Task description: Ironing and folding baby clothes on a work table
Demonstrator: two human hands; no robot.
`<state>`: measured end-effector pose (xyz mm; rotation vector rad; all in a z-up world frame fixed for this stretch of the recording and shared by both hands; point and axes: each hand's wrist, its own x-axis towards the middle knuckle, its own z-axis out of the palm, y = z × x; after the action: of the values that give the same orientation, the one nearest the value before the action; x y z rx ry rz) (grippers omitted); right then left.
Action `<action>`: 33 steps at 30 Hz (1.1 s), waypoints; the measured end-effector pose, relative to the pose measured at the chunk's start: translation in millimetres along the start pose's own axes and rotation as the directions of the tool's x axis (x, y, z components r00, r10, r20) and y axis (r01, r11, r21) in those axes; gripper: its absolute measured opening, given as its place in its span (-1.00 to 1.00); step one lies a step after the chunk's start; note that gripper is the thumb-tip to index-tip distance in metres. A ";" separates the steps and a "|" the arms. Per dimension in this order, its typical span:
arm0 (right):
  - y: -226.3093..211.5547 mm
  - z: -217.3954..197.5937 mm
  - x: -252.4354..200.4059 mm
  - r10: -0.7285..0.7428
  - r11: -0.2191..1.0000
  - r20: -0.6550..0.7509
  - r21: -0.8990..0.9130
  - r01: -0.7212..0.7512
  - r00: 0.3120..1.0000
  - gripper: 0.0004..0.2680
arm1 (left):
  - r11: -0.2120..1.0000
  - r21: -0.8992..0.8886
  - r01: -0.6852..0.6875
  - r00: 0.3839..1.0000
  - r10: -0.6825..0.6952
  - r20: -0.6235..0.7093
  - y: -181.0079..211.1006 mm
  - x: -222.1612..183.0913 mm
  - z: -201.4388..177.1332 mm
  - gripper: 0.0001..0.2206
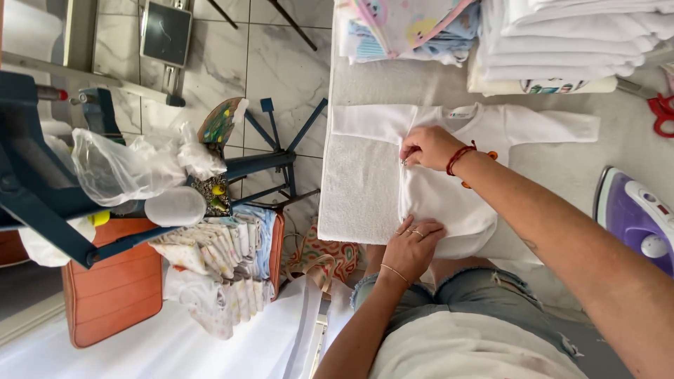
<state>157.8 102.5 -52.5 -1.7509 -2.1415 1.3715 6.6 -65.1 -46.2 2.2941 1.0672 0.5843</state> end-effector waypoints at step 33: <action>-17.1 30.1 -107.8 -0.254 0.960 -0.547 -0.241 0.141 0.798 -0.94 | 0.989 0.116 -0.093 0.994 0.099 -0.046 2.8 6.0 -28.1 -0.65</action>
<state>166.9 -1.8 -9.4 -1.6487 -2.0595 0.4968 -4.7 -53.8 -22.1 2.4528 1.0431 0.6393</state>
